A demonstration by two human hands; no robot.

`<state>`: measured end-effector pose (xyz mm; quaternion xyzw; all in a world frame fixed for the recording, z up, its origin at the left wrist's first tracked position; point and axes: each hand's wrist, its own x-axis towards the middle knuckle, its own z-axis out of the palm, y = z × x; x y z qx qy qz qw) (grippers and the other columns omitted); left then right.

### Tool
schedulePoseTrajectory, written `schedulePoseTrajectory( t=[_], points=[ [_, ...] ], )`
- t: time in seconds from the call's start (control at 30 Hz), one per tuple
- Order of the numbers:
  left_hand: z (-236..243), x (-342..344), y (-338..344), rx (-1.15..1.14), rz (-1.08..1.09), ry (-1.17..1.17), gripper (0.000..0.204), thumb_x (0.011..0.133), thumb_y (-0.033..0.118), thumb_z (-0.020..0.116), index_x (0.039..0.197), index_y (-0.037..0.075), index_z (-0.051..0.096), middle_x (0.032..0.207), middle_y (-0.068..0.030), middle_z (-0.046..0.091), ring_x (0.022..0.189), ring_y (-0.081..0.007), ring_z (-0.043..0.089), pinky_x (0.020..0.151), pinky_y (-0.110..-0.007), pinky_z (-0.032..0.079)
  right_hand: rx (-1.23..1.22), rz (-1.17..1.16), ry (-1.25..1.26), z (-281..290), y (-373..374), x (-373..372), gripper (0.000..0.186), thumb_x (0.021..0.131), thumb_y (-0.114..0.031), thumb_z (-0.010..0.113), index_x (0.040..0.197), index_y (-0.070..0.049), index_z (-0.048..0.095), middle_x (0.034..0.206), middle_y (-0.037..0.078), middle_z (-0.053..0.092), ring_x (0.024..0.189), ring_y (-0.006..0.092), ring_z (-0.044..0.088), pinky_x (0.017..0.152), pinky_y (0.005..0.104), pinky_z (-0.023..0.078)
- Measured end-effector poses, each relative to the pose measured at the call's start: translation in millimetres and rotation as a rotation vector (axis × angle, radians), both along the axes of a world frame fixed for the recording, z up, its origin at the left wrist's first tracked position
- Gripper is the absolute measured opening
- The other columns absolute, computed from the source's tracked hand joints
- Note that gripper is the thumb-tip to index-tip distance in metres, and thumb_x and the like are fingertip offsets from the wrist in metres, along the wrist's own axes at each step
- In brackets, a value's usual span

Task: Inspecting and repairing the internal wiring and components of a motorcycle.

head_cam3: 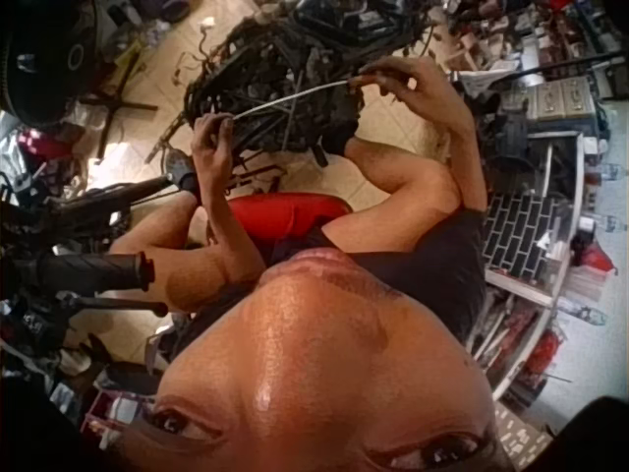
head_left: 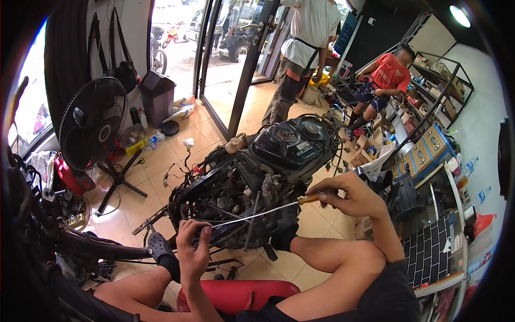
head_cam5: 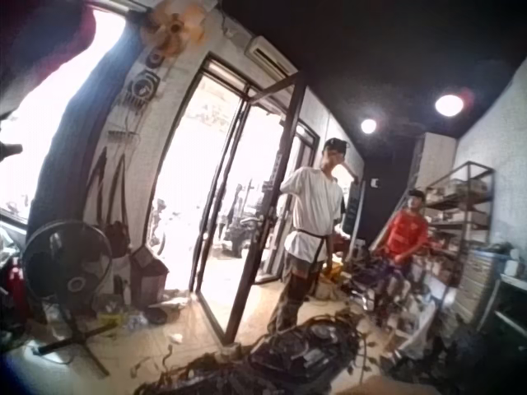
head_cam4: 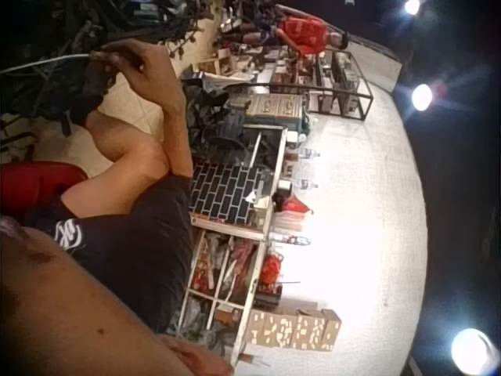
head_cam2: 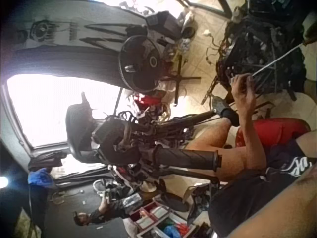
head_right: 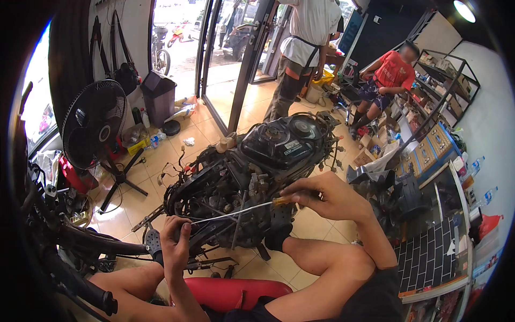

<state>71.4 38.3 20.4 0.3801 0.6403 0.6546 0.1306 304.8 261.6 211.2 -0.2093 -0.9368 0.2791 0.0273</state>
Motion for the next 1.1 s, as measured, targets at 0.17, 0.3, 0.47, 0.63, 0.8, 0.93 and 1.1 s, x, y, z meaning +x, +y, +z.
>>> schedulePoseTrajectory(
  t=[0.17,0.3,0.47,0.63,0.8,0.93,1.1],
  points=[
    [0,-1,-1,0.010,-0.001,-0.022,0.008,0.090,0.005,0.064,0.090,-0.003,0.065,0.080,-0.0085,0.058,0.083,-0.0222,0.049,0.076,-0.031,0.041,0.121,0.158,0.202,-2,-1,-2,0.022,0.091,-0.003,0.069,0.113,-0.001,0.072,0.093,0.011,0.075,0.073,0.0155,0.069,0.066,0.0294,0.053],
    [-2,-2,-3,-0.003,-0.003,-0.015,0.009,0.091,0.005,0.064,0.090,-0.003,0.065,0.080,-0.0085,0.059,0.083,-0.0221,0.050,0.077,-0.031,0.041,-0.052,-0.019,0.006,3,-3,-1,0.023,0.090,-0.001,0.069,0.113,-0.001,0.072,0.096,0.012,0.075,0.075,0.0157,0.069,0.068,0.0302,0.054],
    [-1,0,-1,0.008,-0.001,-0.018,0.010,0.091,0.006,0.064,0.090,-0.004,0.065,0.080,-0.0085,0.059,0.084,-0.0222,0.050,0.077,-0.031,0.041,-0.035,0.014,0.105,-1,-4,-1,0.022,0.090,-0.001,0.069,0.112,-0.001,0.072,0.095,0.011,0.075,0.076,0.0156,0.070,0.070,0.0299,0.055],
    [-1,0,0,0.010,0.001,-0.031,0.011,0.092,0.007,0.064,0.089,-0.003,0.065,0.079,-0.0082,0.058,0.084,-0.0220,0.050,0.077,-0.031,0.041,0.068,0.107,0.181,-4,0,1,0.024,0.089,0.001,0.069,0.113,-0.001,0.072,0.093,0.010,0.074,0.073,0.0156,0.069,0.068,0.0285,0.053],
    [1,0,-1,-0.012,-0.006,0.006,0.011,0.092,0.007,0.064,0.090,-0.003,0.065,0.079,-0.0079,0.058,0.084,-0.0220,0.050,0.077,-0.031,0.041,-0.092,-0.092,-0.085,8,-5,-1,0.026,0.088,0.001,0.070,0.113,-0.003,0.072,0.094,0.010,0.074,0.076,0.0165,0.069,0.067,0.0300,0.053],
    [-1,1,-1,0.004,0.001,-0.023,0.010,0.092,0.007,0.064,0.089,-0.003,0.066,0.079,-0.0079,0.058,0.083,-0.0220,0.050,0.077,-0.032,0.041,0.118,0.160,0.228,-8,2,0,0.020,0.095,-0.007,0.063,0.113,-0.003,0.072,0.089,0.010,0.073,0.070,0.0147,0.067,0.063,0.0290,0.051],
    [-3,0,-2,0.007,-0.006,-0.009,0.010,0.091,0.007,0.065,0.090,-0.003,0.066,0.079,-0.0079,0.059,0.083,-0.0220,0.050,0.077,-0.031,0.041,0.071,0.094,0.194,-4,-4,0,0.019,0.096,-0.006,0.062,0.112,-0.003,0.072,0.083,0.008,0.071,0.069,0.0142,0.067,0.064,0.0287,0.051]
  ],
)
